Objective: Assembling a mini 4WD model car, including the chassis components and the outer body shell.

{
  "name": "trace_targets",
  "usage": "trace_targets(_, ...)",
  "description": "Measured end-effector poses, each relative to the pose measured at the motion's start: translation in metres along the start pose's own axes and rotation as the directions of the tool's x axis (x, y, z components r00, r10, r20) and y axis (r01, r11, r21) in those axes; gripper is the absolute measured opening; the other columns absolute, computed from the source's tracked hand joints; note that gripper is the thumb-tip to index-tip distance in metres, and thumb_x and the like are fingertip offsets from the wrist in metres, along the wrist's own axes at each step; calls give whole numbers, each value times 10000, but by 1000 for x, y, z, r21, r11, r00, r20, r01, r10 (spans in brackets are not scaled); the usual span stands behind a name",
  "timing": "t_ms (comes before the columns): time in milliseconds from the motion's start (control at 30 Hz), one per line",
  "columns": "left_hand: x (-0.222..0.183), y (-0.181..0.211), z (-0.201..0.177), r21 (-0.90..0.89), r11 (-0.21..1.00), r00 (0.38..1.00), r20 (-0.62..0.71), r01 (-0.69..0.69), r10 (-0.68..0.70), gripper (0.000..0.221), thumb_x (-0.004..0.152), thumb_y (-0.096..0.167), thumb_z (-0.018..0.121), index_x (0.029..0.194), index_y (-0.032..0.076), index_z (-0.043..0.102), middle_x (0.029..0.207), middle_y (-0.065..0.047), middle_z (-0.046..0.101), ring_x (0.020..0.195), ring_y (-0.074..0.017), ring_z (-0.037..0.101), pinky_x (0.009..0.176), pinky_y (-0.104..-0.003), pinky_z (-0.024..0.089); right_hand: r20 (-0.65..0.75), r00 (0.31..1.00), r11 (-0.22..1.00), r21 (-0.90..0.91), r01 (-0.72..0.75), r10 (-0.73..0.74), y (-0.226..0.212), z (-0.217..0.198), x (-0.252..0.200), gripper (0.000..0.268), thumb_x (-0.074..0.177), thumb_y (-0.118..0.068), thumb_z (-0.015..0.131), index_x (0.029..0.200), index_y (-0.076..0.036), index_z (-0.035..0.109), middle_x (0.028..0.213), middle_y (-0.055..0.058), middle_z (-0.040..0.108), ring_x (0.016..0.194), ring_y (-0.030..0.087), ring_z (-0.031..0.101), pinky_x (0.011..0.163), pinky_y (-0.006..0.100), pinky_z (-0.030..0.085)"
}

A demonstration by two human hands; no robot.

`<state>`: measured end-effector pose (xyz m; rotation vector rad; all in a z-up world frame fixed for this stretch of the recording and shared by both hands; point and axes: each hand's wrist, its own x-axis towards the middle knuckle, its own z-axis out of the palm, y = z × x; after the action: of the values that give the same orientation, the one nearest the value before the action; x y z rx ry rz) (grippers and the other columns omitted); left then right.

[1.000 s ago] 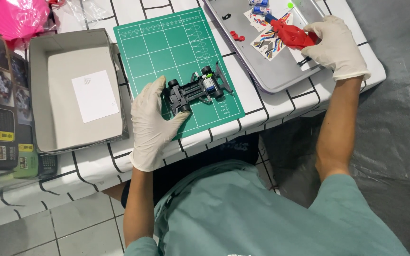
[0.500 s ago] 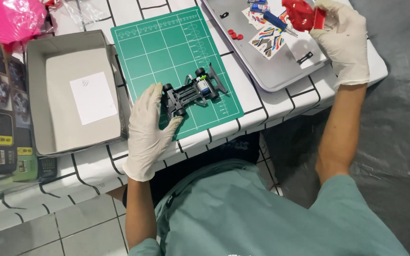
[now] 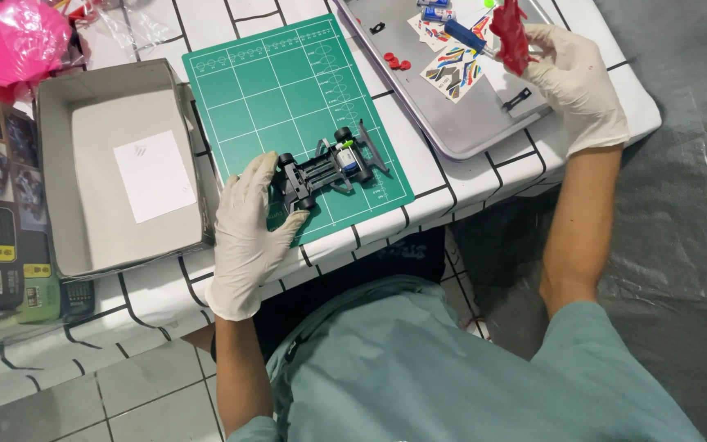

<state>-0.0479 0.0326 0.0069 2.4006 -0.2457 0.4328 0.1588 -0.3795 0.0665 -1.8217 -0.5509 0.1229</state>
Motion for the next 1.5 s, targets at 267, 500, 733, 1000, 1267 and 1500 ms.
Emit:
trace_targets(267,2,11,-7,-77,995,998,27,63,-61,775,917,349,774,1551,99,406,1579,-136,494,1464,-308,465,1251,-558,231,-237,960,956,283,-78,149,47,-21,8,299,1020,-92,674,1301,-45,582,1293,85,653,1131,205,744,1048,269,661)
trace_targets(500,3,17,-8,-120,989,996,16,85,-84,749,902,323,796,1529,112,443,1569,-119,510,1465,-291,470,1266,-532,209,-242,967,992,-109,59,-84,22,2,-2,420,870,29,671,1282,-45,631,1264,87,624,1189,174,590,1055,269,499)
trace_targets(733,3,22,-11,-103,992,997,28,76,-73,714,943,372,738,1539,127,430,1570,-129,501,1455,-309,468,1260,-540,219,-63,979,787,-586,-193,193,0,11,2,557,795,-143,628,1351,-108,642,1381,119,553,1233,268,549,956,397,431)
trace_targets(1000,3,22,-11,-122,988,995,29,93,-90,696,936,356,742,1527,131,449,1571,-140,497,1475,-307,444,1268,-536,191,93,943,611,-781,-130,320,-65,93,73,249,1038,-219,599,1195,-139,775,1199,88,756,1063,236,688,925,512,546)
trace_targets(1267,1,18,-9,-117,990,997,25,81,-79,702,932,334,756,1531,142,446,1569,-144,500,1468,-312,454,1269,-536,198,214,972,533,-835,133,94,37,93,113,149,924,-252,694,890,-125,765,997,101,739,929,358,678,715,501,534)
trace_targets(1500,0,17,-9,-112,991,997,23,70,-68,702,942,341,748,1538,143,434,1576,-141,490,1473,-303,451,1274,-535,195,98,955,651,-751,-112,278,-53,74,71,160,969,-159,702,868,-68,617,1252,148,648,1109,328,608,884,510,503)
